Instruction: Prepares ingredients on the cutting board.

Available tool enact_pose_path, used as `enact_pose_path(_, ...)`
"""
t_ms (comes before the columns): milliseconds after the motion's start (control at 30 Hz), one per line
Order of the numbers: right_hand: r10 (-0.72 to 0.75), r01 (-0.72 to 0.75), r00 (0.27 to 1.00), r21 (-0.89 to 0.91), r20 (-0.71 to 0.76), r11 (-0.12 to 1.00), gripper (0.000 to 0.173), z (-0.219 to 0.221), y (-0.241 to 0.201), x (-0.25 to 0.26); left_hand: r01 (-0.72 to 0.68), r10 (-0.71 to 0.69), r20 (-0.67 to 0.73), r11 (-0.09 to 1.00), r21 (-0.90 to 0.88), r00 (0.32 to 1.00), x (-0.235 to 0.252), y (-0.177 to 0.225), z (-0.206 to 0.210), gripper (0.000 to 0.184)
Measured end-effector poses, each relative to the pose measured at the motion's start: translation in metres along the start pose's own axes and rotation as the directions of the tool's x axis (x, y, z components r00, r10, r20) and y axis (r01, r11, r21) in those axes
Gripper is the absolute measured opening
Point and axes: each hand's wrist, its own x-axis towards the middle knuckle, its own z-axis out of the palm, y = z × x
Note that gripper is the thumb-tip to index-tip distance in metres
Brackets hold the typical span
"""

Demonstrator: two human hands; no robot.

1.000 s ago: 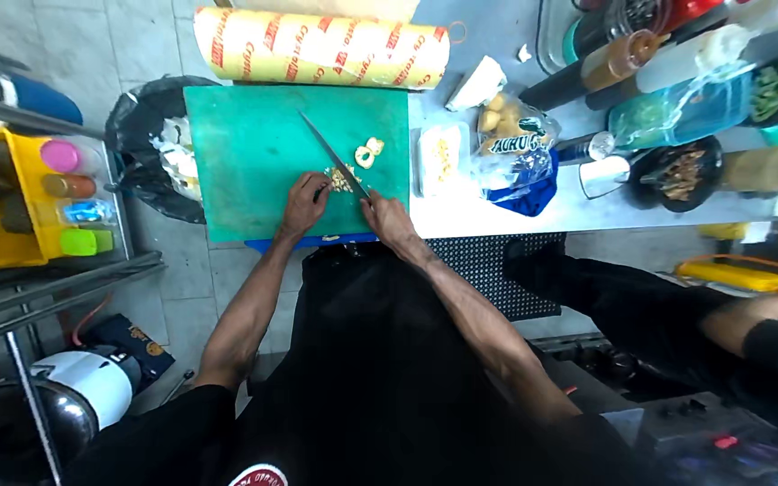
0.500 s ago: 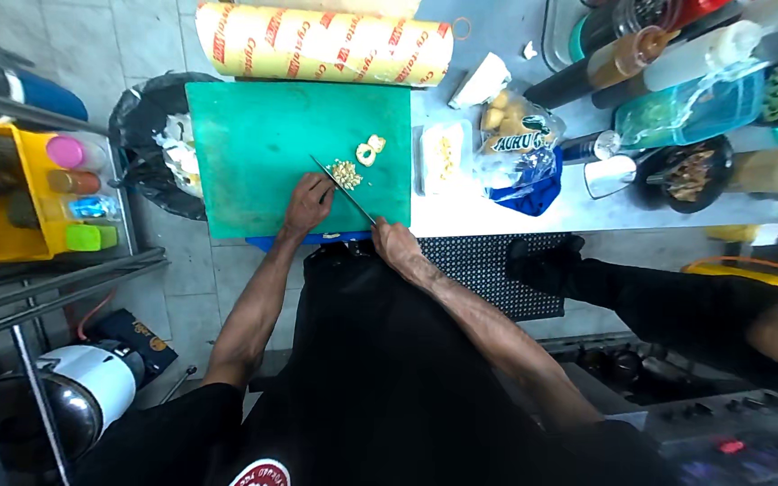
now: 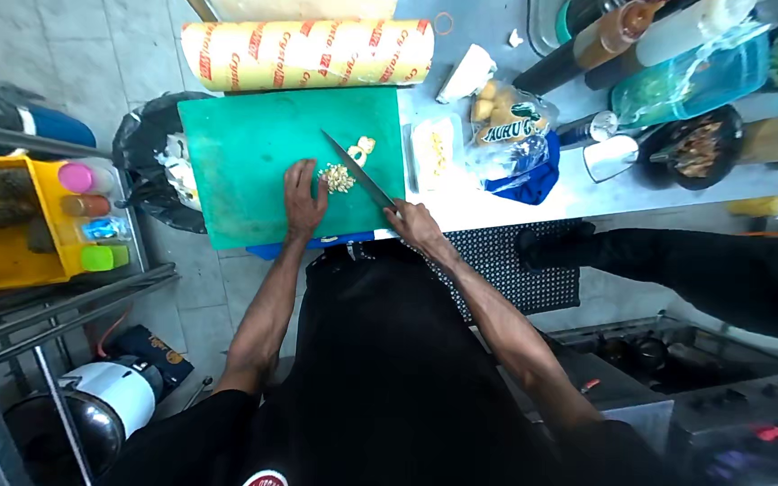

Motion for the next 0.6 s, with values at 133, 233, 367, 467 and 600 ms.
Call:
enact_pose_path(133, 0.021, -0.023, 0.997, 0.029, 0.07, 0.999, 0.037, 0.001, 0.026, -0.023, 0.115, -0.121, 0.026, 0.977, 0.179, 0.992, 0.007, 0.023, 0.041, 0.064)
enact_pose_path(233, 0.025, -0.048, 0.991, 0.172, 0.132, 0.984, 0.036, 0.006, 0.018, -0.037, 0.136, -0.134, -0.021, 0.974, 0.18, 0.991, 0.007, 0.045, 0.067, 0.059)
enact_pose_path(367, -0.007, -0.071, 0.971, 0.319, 0.237, 0.945, 0.038, 0.044, 0.011, -0.019, 0.164, -0.159, -0.102, 0.985, 0.047, 0.982, 0.007, 0.056, 0.08, 0.047)
enact_pose_path(467, -0.049, -0.048, 0.974, 0.415, 0.221, 0.908, 0.036, 0.061, -0.001, -0.014, 0.224, -0.231, -0.193, 0.973, -0.062, 0.954, 0.01, 0.056, 0.074, 0.043)
enact_pose_path(600, -0.053, -0.029, 0.983, 0.435, 0.176, 0.9, 0.033, 0.038, -0.004, -0.029, 0.224, -0.261, -0.252, 0.96, -0.166, 0.932, 0.022, 0.078, 0.073, 0.041)
